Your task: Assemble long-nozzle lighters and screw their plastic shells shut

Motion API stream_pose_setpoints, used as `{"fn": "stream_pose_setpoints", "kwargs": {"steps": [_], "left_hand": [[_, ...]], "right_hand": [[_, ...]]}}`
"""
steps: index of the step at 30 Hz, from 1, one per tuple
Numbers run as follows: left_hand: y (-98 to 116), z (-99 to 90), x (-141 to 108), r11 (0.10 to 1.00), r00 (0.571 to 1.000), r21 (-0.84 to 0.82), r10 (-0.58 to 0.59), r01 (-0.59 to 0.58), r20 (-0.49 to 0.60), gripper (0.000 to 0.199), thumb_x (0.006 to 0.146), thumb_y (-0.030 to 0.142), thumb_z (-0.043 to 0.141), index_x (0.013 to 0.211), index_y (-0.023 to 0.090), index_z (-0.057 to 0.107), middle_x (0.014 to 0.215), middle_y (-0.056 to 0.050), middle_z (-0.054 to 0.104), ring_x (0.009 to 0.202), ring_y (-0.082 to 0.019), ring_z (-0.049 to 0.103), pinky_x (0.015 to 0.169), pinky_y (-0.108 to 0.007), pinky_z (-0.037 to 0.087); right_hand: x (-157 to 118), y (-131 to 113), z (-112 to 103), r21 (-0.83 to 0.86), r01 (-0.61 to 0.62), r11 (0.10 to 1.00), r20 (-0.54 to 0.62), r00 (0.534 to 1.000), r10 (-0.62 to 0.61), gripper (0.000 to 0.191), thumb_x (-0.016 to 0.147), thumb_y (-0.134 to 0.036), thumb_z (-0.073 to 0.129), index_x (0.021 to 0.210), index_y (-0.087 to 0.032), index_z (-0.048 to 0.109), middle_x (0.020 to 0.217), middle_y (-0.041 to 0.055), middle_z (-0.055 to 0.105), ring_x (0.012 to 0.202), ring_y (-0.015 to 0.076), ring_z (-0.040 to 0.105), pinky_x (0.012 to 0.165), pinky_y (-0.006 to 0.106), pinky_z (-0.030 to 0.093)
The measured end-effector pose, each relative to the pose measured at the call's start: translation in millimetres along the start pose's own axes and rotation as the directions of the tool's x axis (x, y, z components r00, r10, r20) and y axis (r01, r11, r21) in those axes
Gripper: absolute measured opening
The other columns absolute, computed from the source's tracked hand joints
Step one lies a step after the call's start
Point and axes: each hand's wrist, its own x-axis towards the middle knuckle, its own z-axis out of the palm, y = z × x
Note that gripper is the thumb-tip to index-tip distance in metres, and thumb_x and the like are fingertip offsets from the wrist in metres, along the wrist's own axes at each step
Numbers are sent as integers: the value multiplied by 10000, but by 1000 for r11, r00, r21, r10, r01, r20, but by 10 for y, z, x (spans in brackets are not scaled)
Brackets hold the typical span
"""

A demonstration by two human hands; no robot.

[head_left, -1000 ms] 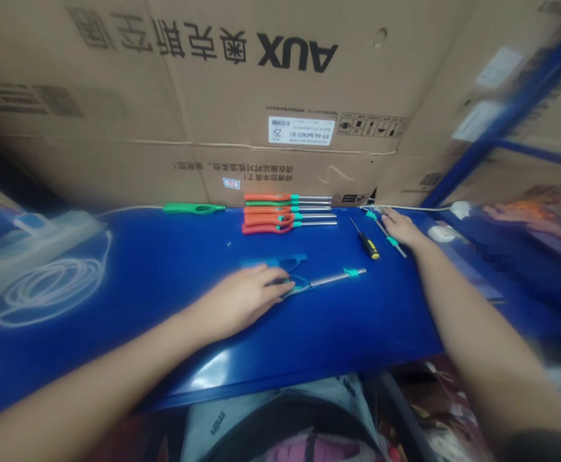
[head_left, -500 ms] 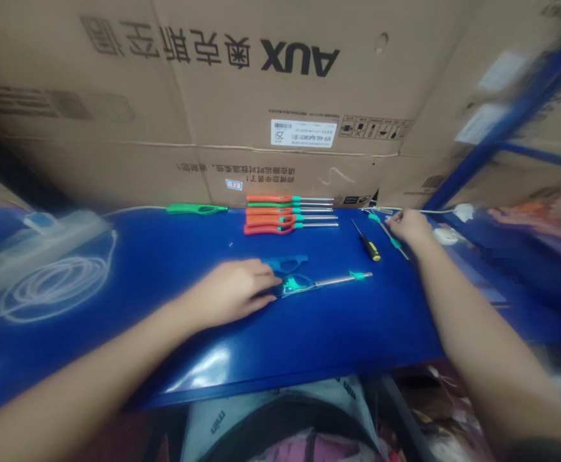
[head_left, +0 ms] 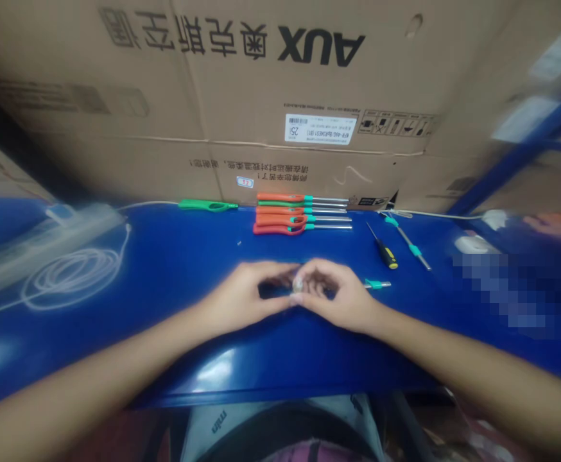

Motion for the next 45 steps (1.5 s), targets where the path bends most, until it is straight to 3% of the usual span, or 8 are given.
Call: {"fn": "stream_pose_setpoints", "kwargs": {"steps": [4, 14, 24, 30, 34, 38, 41, 45], "left_hand": [[37, -13, 1, 1000, 998, 3, 3, -3, 66, 181, 930, 301, 673, 1034, 178, 754, 960, -26, 754, 859, -142, 696, 797, -234, 521], [49, -42, 3, 998, 1000, 56, 2, -3, 12, 69, 874, 225, 716, 903, 162, 713, 859, 2, 688, 752, -100, 630, 694, -195, 486], [76, -27, -11, 998, 998, -45, -41, 44, 53, 148, 941, 263, 639, 999, 159, 727, 925, -20, 735, 786, -123, 664, 738, -224, 519], [56, -31, -10, 977, 991, -166, -124, 132, 57, 258, 952, 250, 608, 1185, 162, 672, 1049, -59, 749, 922, -171, 696, 858, -295, 543], [22, -55, 20, 900, 966, -353, -237, 257, 98, 250, 953, 252, 582, 1159, 120, 632, 991, -84, 722, 903, -175, 681, 839, -319, 554], [7, -60, 60, 754, 920, -529, -349, 390, 181, 172, 912, 253, 595, 1022, 122, 611, 833, -34, 643, 707, -128, 616, 664, -260, 536], [31, -53, 77, 639, 869, -604, -449, 475, 209, 87, 863, 220, 588, 877, 137, 566, 686, 12, 536, 561, -93, 509, 498, -193, 427], [79, -59, 83, 536, 819, -646, -507, 544, 269, 86, 849, 205, 576, 817, 155, 514, 583, 72, 359, 446, -45, 282, 403, -143, 224]], "right_hand": [[-38, 4, -6, -6, 54, 998, 19, 998, -54, 187, 820, -307, 738, 895, -167, 640, 739, -9, 611, 561, 71, 495, 487, 200, 401], [-1, 75, -75, -48, 113, 992, 26, 993, -112, 201, 849, -265, 715, 1013, -163, 664, 760, -9, 627, 566, 63, 500, 487, 181, 415], [2, 88, -136, -217, 386, 897, -24, 916, -400, 127, 900, -163, 658, 1021, -190, 685, 910, 35, 654, 615, 77, 550, 552, 222, 480], [1, 99, -169, -248, 237, 939, -65, 963, -261, 371, 878, -136, 621, 1239, -198, 563, 912, 6, 615, 582, 72, 490, 517, 214, 439], [12, 96, -216, -383, 142, 913, -33, 985, -167, 224, 848, -113, 606, 1056, -196, 591, 907, 12, 580, 636, 95, 492, 585, 241, 439], [0, 76, -237, -504, 239, 830, 208, 966, -152, 146, 848, -192, 672, 991, -212, 651, 1019, 46, 599, 849, 160, 589, 737, 286, 475], [-12, 89, -226, -570, 284, 771, 311, 943, -117, 130, 893, -210, 646, 1021, -219, 670, 1079, 59, 613, 939, 187, 618, 770, 296, 476], [2, 119, -217, -521, 233, 821, 275, 957, -96, 72, 908, -189, 636, 958, -204, 685, 1020, 46, 632, 883, 158, 618, 757, 268, 469]]}}
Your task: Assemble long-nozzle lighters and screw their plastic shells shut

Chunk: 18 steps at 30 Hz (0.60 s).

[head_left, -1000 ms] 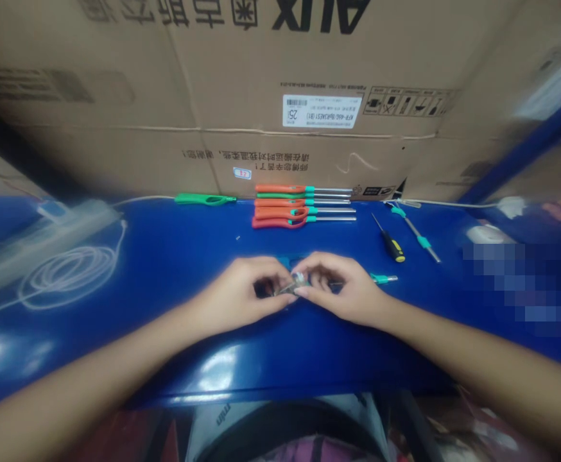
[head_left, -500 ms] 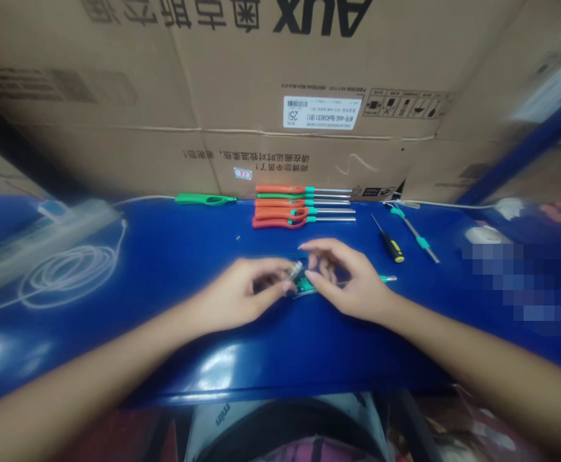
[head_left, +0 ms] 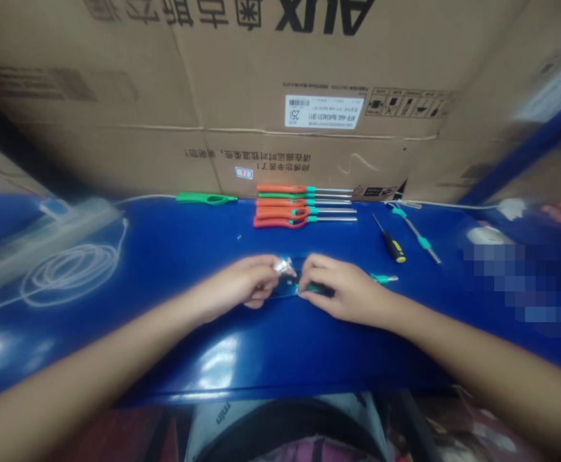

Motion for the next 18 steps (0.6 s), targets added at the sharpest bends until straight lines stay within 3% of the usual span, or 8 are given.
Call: {"fn": "stream_pose_setpoints", "kwargs": {"steps": [4, 7, 9, 13, 18], "left_hand": [[12, -11, -10, 1000, 999, -7, -17, 17, 49, 147, 937, 308, 552, 970, 165, 548, 627, 69, 356, 443, -39, 244, 397, -130, 154], [1, -34, -6, 1000, 995, 3, -26, 26, 94, 181, 949, 318, 559, 1061, 177, 560, 626, 73, 348, 442, -42, 241, 398, -129, 141], [-5, -46, -5, 999, 992, 8, -35, 34, 117, 204, 942, 314, 577, 1099, 183, 563, 623, 77, 338, 442, -42, 239, 399, -129, 140], [-3, -53, -11, 999, 989, 24, -38, 35, 141, 247, 941, 342, 597, 1135, 193, 566, 631, 80, 334, 443, -40, 239, 400, -131, 140], [2, -46, -16, 999, 988, 22, -50, 47, 145, 270, 926, 363, 629, 1127, 196, 562, 627, 84, 341, 439, -38, 244, 400, -128, 137]], "right_hand": [[27, 15, -11, 146, -42, 988, -58, 997, 51, 23, 868, -184, 676, 881, -180, 695, 851, 7, 624, 637, 85, 503, 621, 223, 418], [39, 18, -22, 279, -179, 943, -28, 981, 194, 73, 862, -237, 685, 846, -165, 685, 583, -62, 500, 484, 55, 387, 494, 199, 332], [45, 17, -29, 413, -292, 863, 39, 952, 304, 132, 867, -291, 683, 855, -163, 657, 496, -88, 449, 425, 53, 391, 436, 185, 320], [65, 22, -34, 630, -408, 661, 183, 905, 384, 227, 851, -365, 707, 900, -168, 606, 512, -76, 541, 396, 76, 508, 376, 184, 441], [95, 65, -25, 720, -392, 573, 226, 912, 341, 355, 772, -438, 792, 890, -141, 638, 559, -54, 596, 399, 66, 543, 374, 177, 481]]}}
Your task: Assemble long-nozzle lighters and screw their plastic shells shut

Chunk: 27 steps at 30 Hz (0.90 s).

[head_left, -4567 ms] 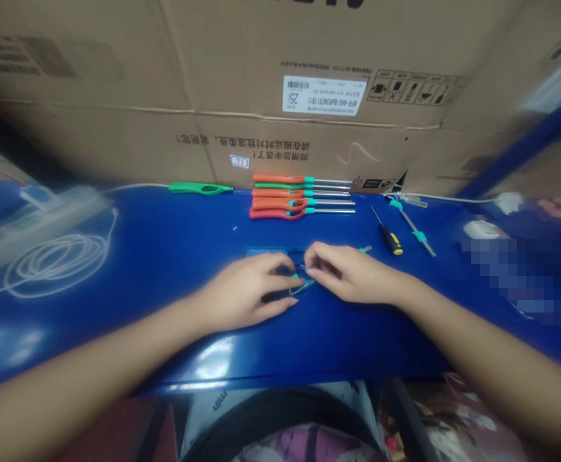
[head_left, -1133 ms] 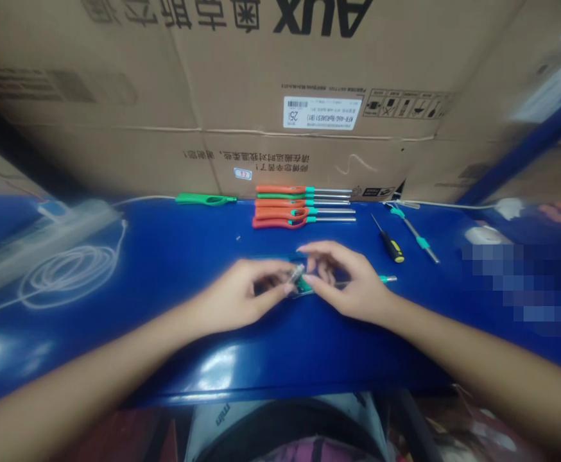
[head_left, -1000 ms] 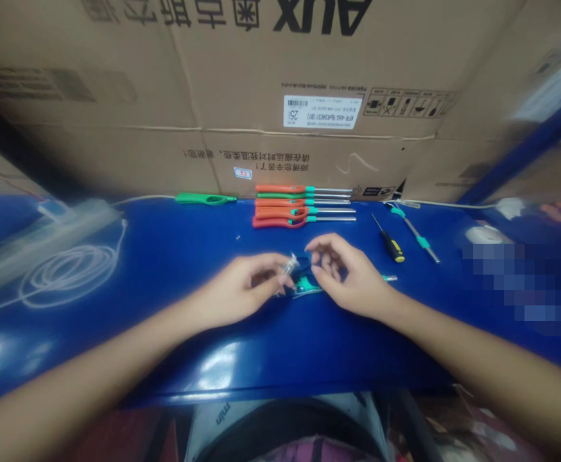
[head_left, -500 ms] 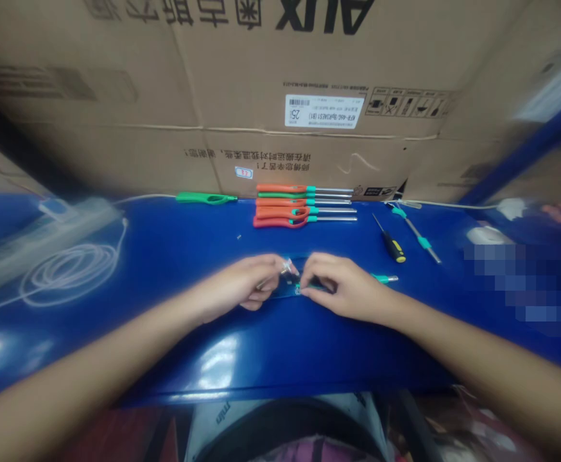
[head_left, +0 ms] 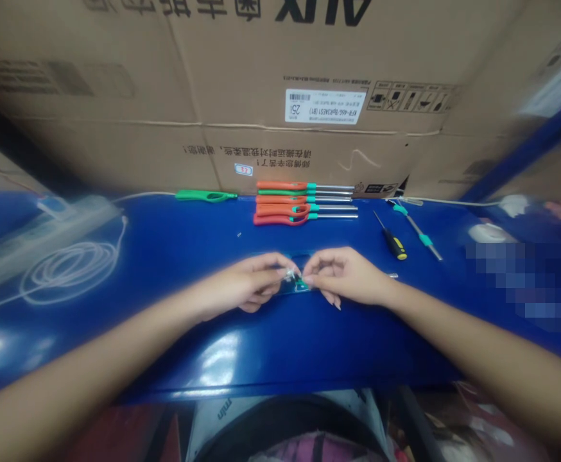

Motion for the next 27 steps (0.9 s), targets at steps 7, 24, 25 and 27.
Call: {"fn": "stream_pose_setpoints", "kwargs": {"steps": [7, 24, 25, 27], "left_hand": [[-15, -13, 18, 1000, 1000, 17, -7, 7, -9, 287, 920, 377, 631, 1125, 192, 555, 631, 84, 343, 445, -38, 245, 403, -124, 144], [-6, -5, 17, 965, 998, 258, -53, 45, 26, 331, 930, 461, 589, 1119, 190, 578, 633, 75, 365, 481, -66, 254, 412, -149, 190], [-8, -7, 17, 963, 998, 265, -53, 44, 29, 327, 934, 460, 581, 1121, 191, 577, 634, 74, 364, 480, -67, 252, 413, -151, 189], [-12, -11, 18, 961, 998, 275, -56, 45, 33, 324, 943, 459, 569, 1127, 192, 575, 635, 74, 359, 482, -69, 249, 415, -155, 189]], "right_hand": [[7, -18, -11, 41, 9, 999, 13, 1000, -9, 410, 741, -480, 818, 865, -131, 642, 564, -45, 622, 395, 62, 546, 375, 173, 478], [-14, 1, 15, -120, -22, 993, 63, 998, 29, 350, 806, -460, 764, 864, -131, 662, 633, -21, 637, 437, 63, 564, 395, 176, 507], [-14, 4, 14, -124, -18, 992, 64, 998, 26, 342, 814, -453, 757, 866, -130, 660, 630, -23, 633, 433, 61, 558, 391, 173, 501], [-13, 11, 8, -127, -8, 992, 73, 997, 18, 323, 831, -438, 742, 871, -129, 657, 630, -26, 630, 426, 56, 549, 382, 167, 486]]}}
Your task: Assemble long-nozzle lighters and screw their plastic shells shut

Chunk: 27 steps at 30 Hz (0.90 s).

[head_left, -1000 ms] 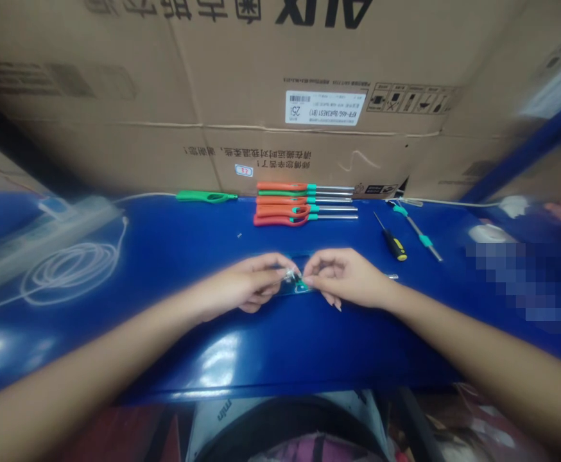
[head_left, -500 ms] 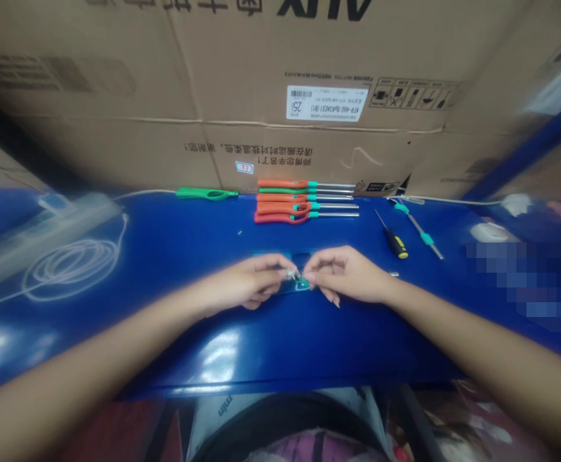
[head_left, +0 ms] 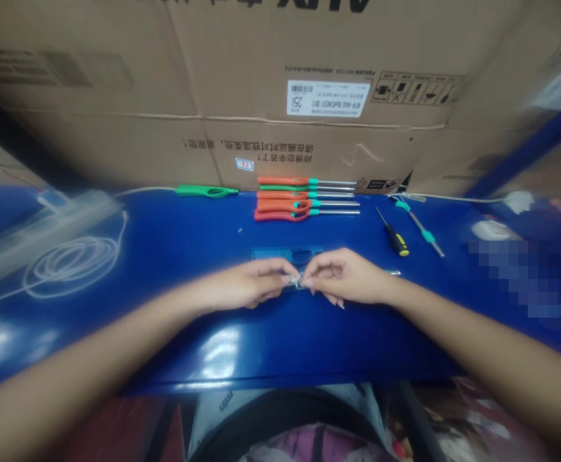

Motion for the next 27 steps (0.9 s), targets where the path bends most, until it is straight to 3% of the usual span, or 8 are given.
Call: {"fn": "stream_pose_setpoints", "kwargs": {"steps": [12, 27], "left_hand": [[-22, -15, -18, 974, 998, 217, 60, -60, 3, 346, 993, 471, 477, 1168, 190, 577, 689, 56, 387, 534, -82, 319, 465, -179, 254], [-20, -19, -8, 972, 998, 225, 60, -63, 19, 344, 1003, 467, 460, 1174, 186, 560, 693, 61, 370, 541, -81, 310, 466, -184, 248]], "right_hand": [[-6, -7, -4, -32, 19, 999, 31, 999, -18, 304, 845, -425, 724, 869, -130, 653, 590, -37, 601, 419, 57, 533, 394, 167, 459], [-4, 12, -11, -60, 34, 998, 36, 999, -32, 320, 878, -449, 671, 859, -131, 647, 670, -7, 630, 436, 53, 524, 402, 175, 469]]}}
